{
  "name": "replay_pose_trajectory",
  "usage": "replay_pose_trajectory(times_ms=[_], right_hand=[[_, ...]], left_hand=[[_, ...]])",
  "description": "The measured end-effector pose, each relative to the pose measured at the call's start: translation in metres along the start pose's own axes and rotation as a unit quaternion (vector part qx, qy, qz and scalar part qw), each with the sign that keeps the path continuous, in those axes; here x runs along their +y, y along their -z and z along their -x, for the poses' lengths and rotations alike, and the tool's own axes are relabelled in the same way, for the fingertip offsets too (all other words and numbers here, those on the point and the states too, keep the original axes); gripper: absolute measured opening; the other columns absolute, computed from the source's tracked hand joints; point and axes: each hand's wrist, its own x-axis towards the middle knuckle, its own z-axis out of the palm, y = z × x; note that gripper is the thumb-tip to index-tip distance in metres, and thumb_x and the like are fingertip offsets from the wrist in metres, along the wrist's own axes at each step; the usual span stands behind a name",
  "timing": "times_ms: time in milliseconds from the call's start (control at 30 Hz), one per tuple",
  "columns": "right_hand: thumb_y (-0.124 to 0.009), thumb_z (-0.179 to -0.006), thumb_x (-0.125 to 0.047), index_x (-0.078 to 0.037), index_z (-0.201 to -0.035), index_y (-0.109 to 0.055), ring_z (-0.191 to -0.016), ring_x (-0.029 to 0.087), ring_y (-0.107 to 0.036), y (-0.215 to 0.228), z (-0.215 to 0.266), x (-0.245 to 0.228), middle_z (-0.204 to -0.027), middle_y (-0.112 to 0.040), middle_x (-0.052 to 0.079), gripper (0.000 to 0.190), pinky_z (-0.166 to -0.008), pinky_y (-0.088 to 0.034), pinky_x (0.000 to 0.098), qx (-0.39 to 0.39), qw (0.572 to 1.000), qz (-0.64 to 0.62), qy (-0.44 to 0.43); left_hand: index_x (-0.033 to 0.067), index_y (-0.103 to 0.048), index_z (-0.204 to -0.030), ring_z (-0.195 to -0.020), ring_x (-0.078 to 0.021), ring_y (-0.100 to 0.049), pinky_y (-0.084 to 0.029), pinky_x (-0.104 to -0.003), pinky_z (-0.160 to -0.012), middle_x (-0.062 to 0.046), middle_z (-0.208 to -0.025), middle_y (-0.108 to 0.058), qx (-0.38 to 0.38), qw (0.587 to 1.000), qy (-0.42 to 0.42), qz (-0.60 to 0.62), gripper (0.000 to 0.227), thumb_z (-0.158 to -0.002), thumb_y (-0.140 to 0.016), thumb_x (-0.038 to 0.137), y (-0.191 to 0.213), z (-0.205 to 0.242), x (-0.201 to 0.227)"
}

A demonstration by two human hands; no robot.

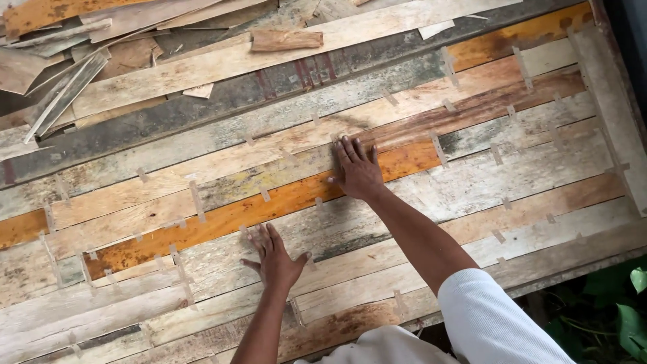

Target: Applying wood filler to gaps between wooden planks on a large surface using a small tool and fingers.

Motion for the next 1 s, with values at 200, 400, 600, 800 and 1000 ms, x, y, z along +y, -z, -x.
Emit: replay_pose_trajectory(times_ms=[200, 400, 600, 800, 1000], right_hand=[[-0.033, -0.102, -0.067, -0.034, -0.168, -0.003, -0.159, 0.036, 0.008, 0.034, -0.022, 0.010, -0.176, 0.002, 0.004, 0.080, -0.119, 0.004, 0.0754, 0.036, 0.996, 0.017, -0.085], [-0.035, -0.098, -0.069, -0.043, -0.166, -0.005, -0.159, 0.037, 0.007, 0.034, -0.061, 0.030, -0.176, 0.001, 0.001, 0.079, -0.115, -0.005, 0.0809, 0.021, 0.994, 0.023, -0.107], [-0.022, -0.099, -0.078, -0.042, -0.167, -0.008, -0.159, 0.037, 0.008, 0.027, -0.061, 0.029, -0.176, -0.003, 0.003, 0.078, -0.115, 0.000, 0.0790, 0.073, 0.993, -0.005, -0.088], [-0.026, -0.097, -0.078, -0.043, -0.166, -0.009, -0.160, 0.036, 0.008, 0.028, -0.060, 0.030, -0.176, -0.001, 0.001, 0.079, -0.117, 0.001, 0.0787, 0.079, 0.992, -0.010, -0.094], [-0.024, -0.096, -0.081, -0.045, -0.165, -0.010, -0.160, 0.036, 0.008, 0.031, -0.058, 0.027, -0.176, -0.001, 0.000, 0.080, -0.117, 0.001, 0.0784, 0.083, 0.991, -0.008, -0.101]], left_hand=[[0.0245, 0.011, -0.168, -0.156, -0.0443, 0.024, 0.001, -0.087, -0.107, -0.011, -0.174, 0.020, 0.032, 0.999, -0.026, -0.023, 0.111, -0.093, -0.060, 0.065, 0.043, -0.034, 0.025], [0.0324, 0.009, -0.167, -0.157, -0.0400, 0.025, 0.002, -0.088, -0.107, -0.006, -0.174, 0.021, 0.027, 0.998, -0.028, -0.046, 0.098, -0.097, -0.049, 0.067, 0.043, -0.087, 0.025], [0.0338, 0.013, -0.167, -0.151, -0.0445, 0.036, 0.014, -0.091, -0.096, -0.008, -0.172, 0.029, 0.021, 0.998, -0.043, -0.036, 0.098, -0.097, -0.047, 0.065, 0.040, -0.101, 0.020], [0.0327, 0.012, -0.167, -0.149, -0.0459, 0.037, 0.016, -0.091, -0.094, -0.009, -0.171, 0.029, 0.044, 0.998, -0.048, -0.025, 0.091, -0.099, -0.042, 0.062, 0.034, -0.107, 0.019], [0.0344, 0.012, -0.166, -0.147, -0.0448, 0.041, 0.003, -0.087, -0.104, -0.008, -0.171, 0.031, 0.027, 0.998, -0.058, 0.018, 0.088, -0.100, -0.041, 0.059, 0.058, -0.088, 0.030]])
